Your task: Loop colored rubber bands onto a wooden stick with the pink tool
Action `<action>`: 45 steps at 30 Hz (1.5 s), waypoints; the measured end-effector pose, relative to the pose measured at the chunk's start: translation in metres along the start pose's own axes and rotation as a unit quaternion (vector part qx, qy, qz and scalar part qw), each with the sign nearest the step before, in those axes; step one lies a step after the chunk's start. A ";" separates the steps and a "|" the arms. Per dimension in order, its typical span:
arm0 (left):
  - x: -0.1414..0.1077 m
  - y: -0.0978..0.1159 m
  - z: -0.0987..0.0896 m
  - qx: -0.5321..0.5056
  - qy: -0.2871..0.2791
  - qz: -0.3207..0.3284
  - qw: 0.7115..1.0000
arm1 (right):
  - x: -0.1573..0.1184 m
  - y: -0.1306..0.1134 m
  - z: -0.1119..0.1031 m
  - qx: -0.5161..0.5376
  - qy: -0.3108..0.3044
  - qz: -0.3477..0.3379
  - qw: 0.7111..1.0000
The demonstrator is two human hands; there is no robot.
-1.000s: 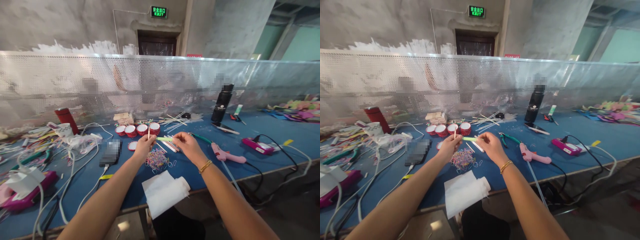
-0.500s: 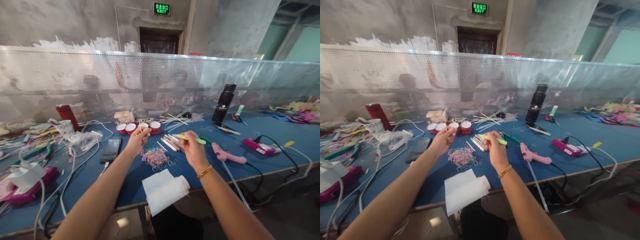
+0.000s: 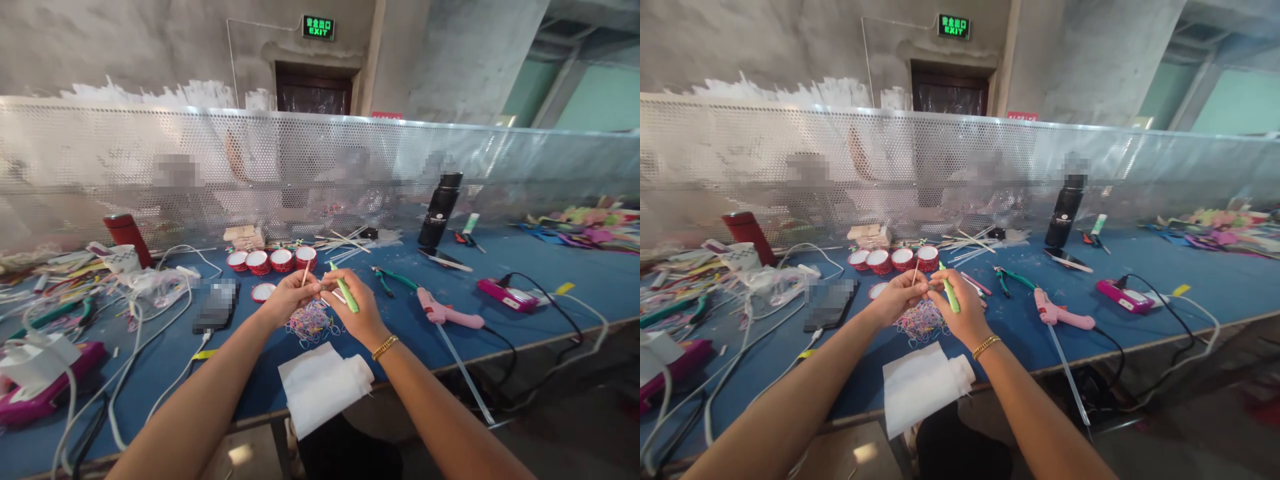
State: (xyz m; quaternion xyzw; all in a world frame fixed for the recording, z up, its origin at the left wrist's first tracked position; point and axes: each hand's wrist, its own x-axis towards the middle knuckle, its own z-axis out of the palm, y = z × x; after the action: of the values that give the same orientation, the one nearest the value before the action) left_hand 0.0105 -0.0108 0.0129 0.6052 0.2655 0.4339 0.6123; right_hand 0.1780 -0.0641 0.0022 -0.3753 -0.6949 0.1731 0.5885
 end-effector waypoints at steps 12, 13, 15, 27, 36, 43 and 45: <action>0.009 -0.007 -0.005 -0.012 0.172 -0.056 0.983 | 0.017 0.055 -0.055 -0.205 0.043 0.037 0.977; 0.010 -0.009 -0.005 -0.010 0.182 -0.052 0.982 | 0.017 0.057 -0.053 -0.224 0.013 0.038 0.974; 0.012 -0.010 -0.004 0.003 0.195 -0.040 0.980 | 0.019 0.058 -0.043 -0.260 -0.052 0.038 0.964; 0.012 -0.013 -0.006 0.015 0.255 0.012 0.967 | 0.063 0.069 0.013 -0.339 -0.088 0.070 0.934; 0.011 -0.024 0.000 0.027 0.198 -0.013 0.980 | 0.049 0.043 0.005 -0.012 0.084 0.083 0.993; 0.012 -0.037 0.000 0.059 0.118 -0.010 0.991 | 0.016 0.041 0.020 0.053 0.115 0.050 0.991; 0.014 -0.041 -0.003 0.078 0.116 -0.007 0.990 | 0.013 0.043 0.022 0.020 0.112 0.039 0.993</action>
State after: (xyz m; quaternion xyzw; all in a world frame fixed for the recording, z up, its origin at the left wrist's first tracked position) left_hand 0.0232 0.0069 -0.0245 0.5952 0.3717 0.4749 0.5310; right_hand 0.1708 -0.0224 -0.0237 -0.4078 -0.6057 0.1667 0.6626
